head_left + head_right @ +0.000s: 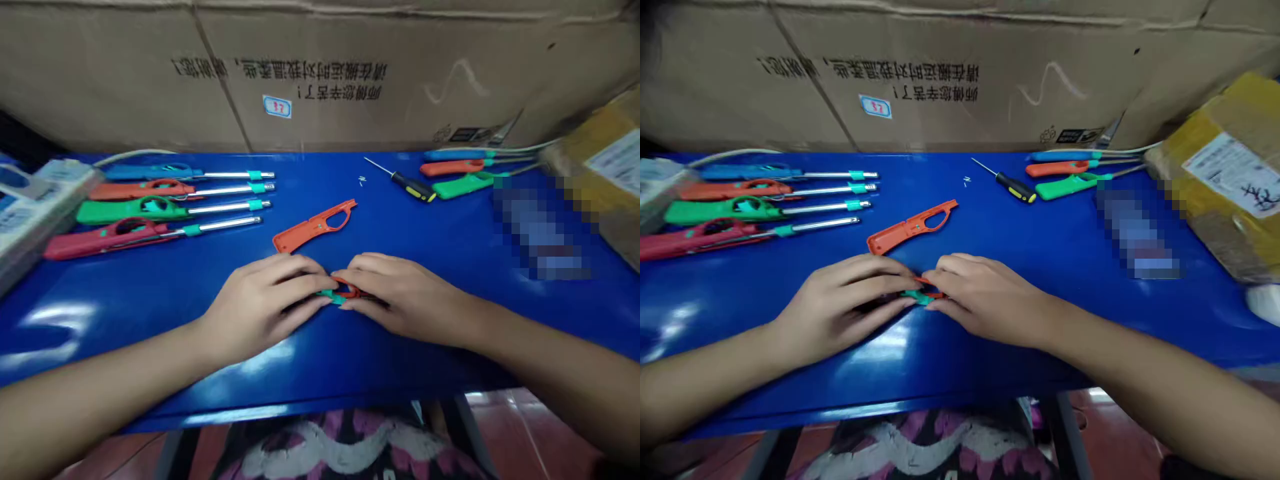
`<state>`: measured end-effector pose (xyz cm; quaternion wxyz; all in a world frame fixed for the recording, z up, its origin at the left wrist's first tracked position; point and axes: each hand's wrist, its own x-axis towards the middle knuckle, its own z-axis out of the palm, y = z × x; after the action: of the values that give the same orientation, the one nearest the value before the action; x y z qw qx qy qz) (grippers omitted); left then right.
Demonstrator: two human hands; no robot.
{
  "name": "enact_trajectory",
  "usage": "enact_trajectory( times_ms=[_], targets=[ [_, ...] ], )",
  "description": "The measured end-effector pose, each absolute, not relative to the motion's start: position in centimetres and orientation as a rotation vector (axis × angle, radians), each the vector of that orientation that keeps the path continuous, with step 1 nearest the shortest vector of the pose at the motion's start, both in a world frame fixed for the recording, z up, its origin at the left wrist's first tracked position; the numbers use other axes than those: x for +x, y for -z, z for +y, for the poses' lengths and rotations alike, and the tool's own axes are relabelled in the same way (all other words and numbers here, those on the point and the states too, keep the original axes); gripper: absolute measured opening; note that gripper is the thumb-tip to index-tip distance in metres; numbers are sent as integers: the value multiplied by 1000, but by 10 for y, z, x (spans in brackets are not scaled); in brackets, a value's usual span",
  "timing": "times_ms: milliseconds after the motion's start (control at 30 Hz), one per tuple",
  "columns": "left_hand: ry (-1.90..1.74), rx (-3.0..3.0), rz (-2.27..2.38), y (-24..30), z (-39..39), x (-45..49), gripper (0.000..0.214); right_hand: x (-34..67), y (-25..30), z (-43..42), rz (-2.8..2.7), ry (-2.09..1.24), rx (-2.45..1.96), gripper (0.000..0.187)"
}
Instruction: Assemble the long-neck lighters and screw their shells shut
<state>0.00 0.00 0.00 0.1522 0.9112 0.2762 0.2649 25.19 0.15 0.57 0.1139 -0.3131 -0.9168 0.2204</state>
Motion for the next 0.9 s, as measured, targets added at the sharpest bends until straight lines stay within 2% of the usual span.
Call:
enact_trajectory(
  times_ms=[567,733,800,900],
  targets=[
    [-755,2546,811,-4,3,4,14,250,-6,0,-2782,-561,-900,36],
    [-741,2457,843,-2,3,1,36,250,-10,-2,-2718,-509,-969,44],
    [-717,2408,916,-2,1,1,38,249,-14,-3,-2628,-471,-1006,39],
    [-721,2343,970,-1,-1,3,35,246,-16,-3,-2494,-421,-1051,18]
  ],
)
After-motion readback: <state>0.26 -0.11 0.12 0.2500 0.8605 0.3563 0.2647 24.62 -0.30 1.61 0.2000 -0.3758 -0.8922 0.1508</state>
